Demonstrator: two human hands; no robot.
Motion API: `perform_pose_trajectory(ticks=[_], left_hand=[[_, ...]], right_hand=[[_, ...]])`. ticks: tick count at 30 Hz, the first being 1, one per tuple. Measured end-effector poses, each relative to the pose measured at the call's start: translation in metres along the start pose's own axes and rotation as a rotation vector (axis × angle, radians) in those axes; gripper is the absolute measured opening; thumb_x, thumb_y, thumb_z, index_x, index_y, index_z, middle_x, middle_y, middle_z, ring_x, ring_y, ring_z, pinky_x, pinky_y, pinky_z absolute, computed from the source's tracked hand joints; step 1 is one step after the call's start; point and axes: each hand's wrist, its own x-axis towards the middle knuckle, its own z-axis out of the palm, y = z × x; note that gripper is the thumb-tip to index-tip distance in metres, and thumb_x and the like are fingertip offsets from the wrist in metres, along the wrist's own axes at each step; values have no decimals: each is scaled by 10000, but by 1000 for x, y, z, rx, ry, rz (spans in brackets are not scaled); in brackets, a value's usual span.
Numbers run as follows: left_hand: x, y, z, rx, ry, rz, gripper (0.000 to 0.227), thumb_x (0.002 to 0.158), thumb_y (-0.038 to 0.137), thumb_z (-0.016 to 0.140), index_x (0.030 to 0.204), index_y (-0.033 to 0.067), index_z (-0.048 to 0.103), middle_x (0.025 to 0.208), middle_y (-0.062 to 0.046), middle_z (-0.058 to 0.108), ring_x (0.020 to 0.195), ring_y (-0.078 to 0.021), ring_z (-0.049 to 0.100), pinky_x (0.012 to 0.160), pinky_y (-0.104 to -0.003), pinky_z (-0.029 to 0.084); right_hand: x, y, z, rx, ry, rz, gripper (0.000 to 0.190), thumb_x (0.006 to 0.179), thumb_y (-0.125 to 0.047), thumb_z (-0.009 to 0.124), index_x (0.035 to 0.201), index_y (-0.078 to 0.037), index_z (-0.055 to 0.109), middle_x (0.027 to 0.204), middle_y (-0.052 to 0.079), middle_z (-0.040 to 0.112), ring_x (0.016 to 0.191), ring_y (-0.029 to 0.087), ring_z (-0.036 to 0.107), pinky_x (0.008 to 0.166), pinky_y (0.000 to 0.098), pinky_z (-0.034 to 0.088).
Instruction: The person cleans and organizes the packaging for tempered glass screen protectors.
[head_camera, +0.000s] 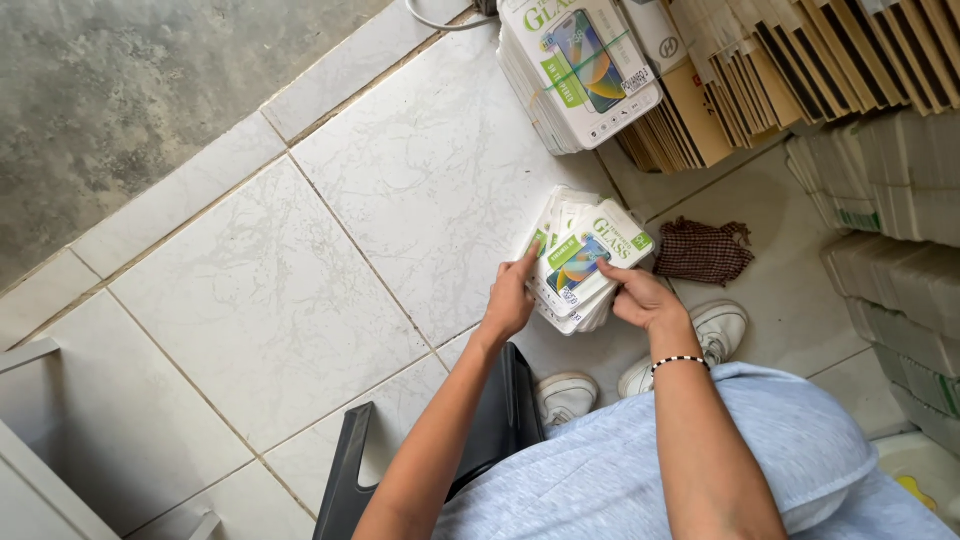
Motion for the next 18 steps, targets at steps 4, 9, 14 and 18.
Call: perform_pose_trajectory(ticks=[4, 9, 14, 18], left_hand=[[5, 23, -2, -15, -190, -264, 893, 796, -172, 448, 1604, 204, 380, 1364, -177, 558, 1259, -341, 548, 1120, -387, 420], [6, 17, -1, -195, -44, -195, 815, 822, -189, 380, 1560, 157, 424, 1414, -161, 566, 1219, -352, 581, 1021, -384, 492], [10, -7, -13, 40, 67, -134, 685, 815, -165, 483, 1458, 66, 541, 1423, -186, 525, 1269, -380, 511, 1110, -407, 423], [10, -12, -16, 61, 6, -172, 709, 771, -155, 503, 1437, 80, 556, 1425, -158, 525, 1269, -361, 498, 1108, -393, 431]], right_hand=[[-3, -7, -1, 15, 18, -32, 488, 928, -106, 678, 1392, -25, 550, 1376, 138, 622, 1311, 275, 562, 1151, 431, 418], [-25, -34, -15, -22, 54, -138, 472, 912, -71, 684, 1365, -33, 557, 1382, 129, 623, 1316, 270, 570, 1176, 423, 423], [-91, -95, -17, -135, 176, -236, 451, 927, -94, 686, 1358, -8, 586, 1355, 126, 646, 1287, 268, 588, 1172, 431, 407], [-84, -89, -16, -205, 206, -221, 439, 927, -97, 685, 1338, 22, 587, 1340, 151, 650, 1269, 276, 600, 1165, 444, 415]])
